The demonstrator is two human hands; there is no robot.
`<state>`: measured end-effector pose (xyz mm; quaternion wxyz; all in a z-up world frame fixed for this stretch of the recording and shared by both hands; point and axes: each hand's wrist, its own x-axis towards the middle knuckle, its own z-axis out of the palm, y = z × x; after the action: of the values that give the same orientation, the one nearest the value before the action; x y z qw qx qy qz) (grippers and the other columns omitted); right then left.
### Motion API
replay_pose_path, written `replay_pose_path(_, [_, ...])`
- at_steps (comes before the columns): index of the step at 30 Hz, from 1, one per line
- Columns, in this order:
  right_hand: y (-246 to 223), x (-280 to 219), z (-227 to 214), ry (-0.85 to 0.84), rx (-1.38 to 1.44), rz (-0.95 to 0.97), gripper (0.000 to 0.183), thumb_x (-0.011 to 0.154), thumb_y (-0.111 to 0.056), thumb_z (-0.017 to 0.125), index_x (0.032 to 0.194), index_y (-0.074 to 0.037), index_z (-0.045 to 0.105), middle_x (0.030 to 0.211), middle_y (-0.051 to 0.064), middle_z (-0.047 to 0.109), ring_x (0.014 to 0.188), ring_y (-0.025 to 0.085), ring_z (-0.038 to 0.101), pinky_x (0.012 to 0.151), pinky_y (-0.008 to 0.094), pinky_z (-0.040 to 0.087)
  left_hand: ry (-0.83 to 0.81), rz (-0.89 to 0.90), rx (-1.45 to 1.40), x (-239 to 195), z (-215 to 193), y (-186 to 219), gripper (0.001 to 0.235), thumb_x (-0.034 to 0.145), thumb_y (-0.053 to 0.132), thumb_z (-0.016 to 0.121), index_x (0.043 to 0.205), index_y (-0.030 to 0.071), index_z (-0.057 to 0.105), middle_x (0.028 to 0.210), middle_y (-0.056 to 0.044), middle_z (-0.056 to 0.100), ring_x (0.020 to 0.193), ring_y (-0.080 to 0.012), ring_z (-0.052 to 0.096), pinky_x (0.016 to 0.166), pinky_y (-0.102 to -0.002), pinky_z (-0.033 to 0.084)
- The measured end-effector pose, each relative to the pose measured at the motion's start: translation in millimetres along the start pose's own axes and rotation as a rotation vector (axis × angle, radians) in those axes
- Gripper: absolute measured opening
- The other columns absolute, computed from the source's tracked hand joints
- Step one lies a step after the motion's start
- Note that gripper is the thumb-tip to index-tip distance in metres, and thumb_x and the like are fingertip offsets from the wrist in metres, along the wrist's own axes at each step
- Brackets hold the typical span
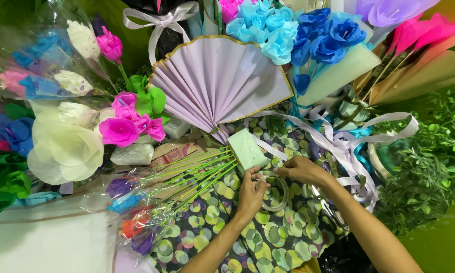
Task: Wrapping a floral foam block with green paper and securing it with double-sided tape
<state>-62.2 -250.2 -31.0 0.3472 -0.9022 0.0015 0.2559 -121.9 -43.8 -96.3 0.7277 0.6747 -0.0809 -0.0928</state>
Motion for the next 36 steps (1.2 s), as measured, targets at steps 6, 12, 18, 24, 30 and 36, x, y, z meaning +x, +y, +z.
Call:
replay_pose_path(6, [10, 30, 11, 0.01, -0.147, -0.025, 0.042, 0.082, -0.045, 0.069, 0.077, -0.007, 0.086, 0.071, 0.019, 0.074, 0.068, 0.033, 0.067, 0.064, 0.04, 0.049, 0.021, -0.006, 0.018, 1, 1, -6, 0.047, 0.103, 0.01, 0.046, 0.145, -0.007, 0.033, 0.12, -0.025, 0.051, 0.108, -0.0414, 0.069, 0.093, -0.055, 0.061])
replay_pose_path(12, [-7, 19, 4, -0.018, -0.151, -0.044, 0.042, 0.085, -0.045, 0.066, 0.081, -0.009, 0.087, 0.08, 0.019, 0.078, 0.077, 0.036, 0.072, 0.07, 0.041, 0.053, 0.031, -0.031, 0.0, -1, -4, -5, 0.044, 0.101, 0.009, 0.046, 0.141, -0.006, 0.036, 0.12, -0.026, 0.05, 0.109, -0.0422, 0.069, 0.093, -0.054, 0.06])
replay_pose_path(18, [-28, -19, -13, -0.01, -0.096, 0.051, 0.046, 0.088, -0.045, 0.064, 0.096, -0.005, 0.085, 0.091, 0.023, 0.077, 0.089, 0.037, 0.072, 0.077, 0.043, 0.054, 0.026, -0.034, 0.08, -6, -8, 8, 0.05, 0.095, 0.006, 0.047, 0.145, -0.005, 0.044, 0.114, -0.018, 0.049, 0.106, -0.0383, 0.072, 0.089, -0.051, 0.061])
replay_pose_path(24, [48, 24, 17, 0.337, -0.427, -0.01, 0.053, 0.093, -0.037, 0.062, 0.139, -0.011, 0.065, 0.115, 0.023, 0.072, 0.105, 0.041, 0.073, 0.087, 0.05, 0.06, -0.044, 0.013, 0.126, -5, -18, -7, 0.033, 0.095, 0.005, 0.055, 0.124, 0.001, 0.069, 0.106, -0.015, 0.053, 0.1, -0.0365, 0.074, 0.083, -0.039, 0.062])
replay_pose_path(30, [-4, 10, 34, 0.443, -0.235, -0.417, 0.051, 0.096, -0.026, 0.065, 0.147, -0.02, 0.058, 0.129, 0.019, 0.063, 0.121, 0.043, 0.063, 0.098, 0.054, 0.053, -0.04, 0.065, 0.225, -3, -20, 4, 0.019, 0.101, 0.004, 0.057, 0.115, -0.003, 0.069, 0.106, -0.018, 0.059, 0.098, -0.0352, 0.075, 0.079, -0.038, 0.064])
replay_pose_path(36, [-7, 65, 58, 0.655, -0.588, -0.684, 0.033, 0.103, -0.034, 0.057, 0.131, -0.025, 0.071, 0.139, 0.007, 0.061, 0.127, 0.033, 0.059, 0.103, 0.049, 0.05, -0.028, 0.019, 0.213, -14, -26, 6, 0.018, 0.102, 0.004, 0.055, 0.113, -0.004, 0.068, 0.108, -0.021, 0.062, 0.099, -0.0369, 0.074, 0.083, -0.04, 0.064])
